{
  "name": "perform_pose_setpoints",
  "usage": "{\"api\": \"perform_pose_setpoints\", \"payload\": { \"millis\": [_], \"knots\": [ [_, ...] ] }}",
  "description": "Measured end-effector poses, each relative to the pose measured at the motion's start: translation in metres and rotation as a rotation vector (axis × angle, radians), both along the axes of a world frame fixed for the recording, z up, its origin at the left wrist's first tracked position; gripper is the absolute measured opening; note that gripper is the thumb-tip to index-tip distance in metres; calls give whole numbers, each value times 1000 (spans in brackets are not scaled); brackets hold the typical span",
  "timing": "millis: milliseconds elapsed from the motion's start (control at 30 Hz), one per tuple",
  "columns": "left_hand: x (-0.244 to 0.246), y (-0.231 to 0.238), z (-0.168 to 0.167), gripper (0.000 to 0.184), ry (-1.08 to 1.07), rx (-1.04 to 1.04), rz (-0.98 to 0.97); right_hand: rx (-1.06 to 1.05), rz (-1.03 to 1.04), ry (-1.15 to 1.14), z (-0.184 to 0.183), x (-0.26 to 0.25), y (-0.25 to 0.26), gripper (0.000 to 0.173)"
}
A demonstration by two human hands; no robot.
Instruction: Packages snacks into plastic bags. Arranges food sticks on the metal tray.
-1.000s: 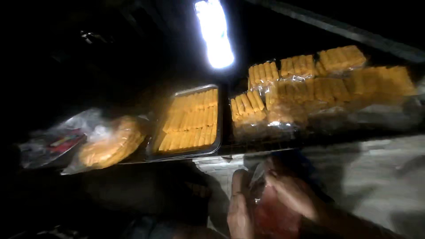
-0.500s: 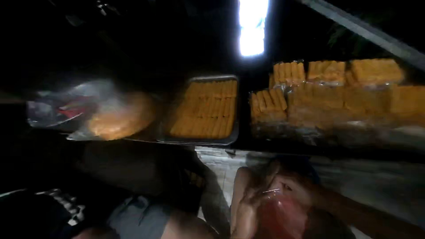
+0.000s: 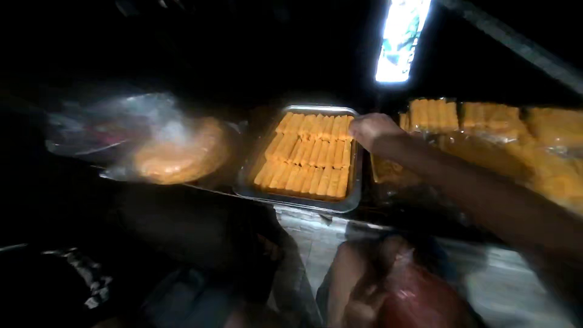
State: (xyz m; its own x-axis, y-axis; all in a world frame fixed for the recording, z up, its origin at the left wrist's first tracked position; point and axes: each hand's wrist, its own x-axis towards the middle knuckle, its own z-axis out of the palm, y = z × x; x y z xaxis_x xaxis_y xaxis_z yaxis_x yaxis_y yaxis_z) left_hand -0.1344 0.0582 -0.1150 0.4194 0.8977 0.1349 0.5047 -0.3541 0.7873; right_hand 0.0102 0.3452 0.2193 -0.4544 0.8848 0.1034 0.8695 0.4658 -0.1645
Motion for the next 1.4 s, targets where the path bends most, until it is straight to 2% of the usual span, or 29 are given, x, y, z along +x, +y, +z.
{"api": "perform_pose_setpoints", "payload": {
  "millis": [33, 67, 100, 167, 233, 300, 333, 367, 433, 467, 500, 567, 600, 633, 700, 767, 833, 867, 900, 933, 967, 1000, 1033, 1200, 1267, 1367, 1400],
  "knots": [
    [11, 13, 47, 27, 55, 0, -2, -42, -65, -27, 0, -6, 16, 22],
    [18, 19, 69, 25, 46, 80, 26, -91, -127, -46, -3, -11, 30, 24],
    [23, 22, 96, 25, 88, 6, 26, -113, -160, -60, -8, -16, 41, 28],
    [29, 31, 159, 29, 143, -362, 24, -142, -182, -124, -18, -24, 55, 42],
    [29, 33, 173, 29, 146, -428, 60, -116, -119, -183, -26, -26, 65, 51],
    [28, 36, 169, 31, 197, -449, 46, -120, -63, -221, -27, -26, 72, 53],
    [26, 35, 155, 31, 203, -431, 55, -137, -45, -219, -26, -25, 75, 52],
    [22, 28, 121, 28, 168, -294, 74, -132, -15, -222, -27, -22, 78, 50],
    [15, 17, 24, 23, -36, 219, 153, -96, 33, -230, -30, -18, 84, 45],
    [15, 15, 35, 22, -29, 80, 168, -104, 37, -229, -29, -18, 84, 43],
    [20, 18, 68, 23, -27, -137, 206, -102, 36, -225, -29, -18, 83, 43],
    [25, 31, 133, 25, 80, -360, 183, -107, 15, -238, -29, -20, 81, 41],
    [24, 33, 144, 26, 124, -303, 121, -109, 6, -259, -28, -23, 79, 41],
    [25, 26, 125, 25, 65, -63, 134, -95, -1, -275, -29, -25, 76, 43],
    [27, 32, 163, 31, 182, -479, 47, -93, -25, -284, -30, -31, 68, 43],
    [26, 22, 139, 26, 93, -249, 97, -84, -34, -264, -30, -34, 64, 41],
    [26, 28, 159, 28, 102, -434, 58, -60, -48, -231, -29, -35, 62, 40],
    [25, 27, 156, 28, 92, -413, 57, -61, -65, -238, -25, -35, 61, 39],
    [23, 20, 129, 25, 12, -157, 75, -58, -76, -232, -23, -34, 60, 39],
    [27, 20, 87, 24, -163, 244, 145, -55, -78, -249, -22, -33, 61, 39],
    [26, 19, 128, 24, -107, -140, 113, -49, -74, -262, -23, -32, 62, 39],
    [28, 23, 155, 26, -71, -367, 120, -53, -64, -291, -22, -31, 60, 38],
    [31, 26, 168, 28, -18, -415, 118, -50, -44, -308, -23, -30, 58, 35],
    [30, 27, 169, 28, 108, -356, 105, -91, -91, -271, -19, -32, 51, 37],
    [25, 26, 168, 28, 68, -368, 77, -78, -142, -219, -11, -32, 50, 31],
    [25, 25, 163, 25, 34, -280, 90, -32, -162, -194, 6, -39, 35, 24],
    [25, 27, 163, 26, 51, -328, 71, -36, -174, -208, 13, -46, 22, 22]
  ]
}}
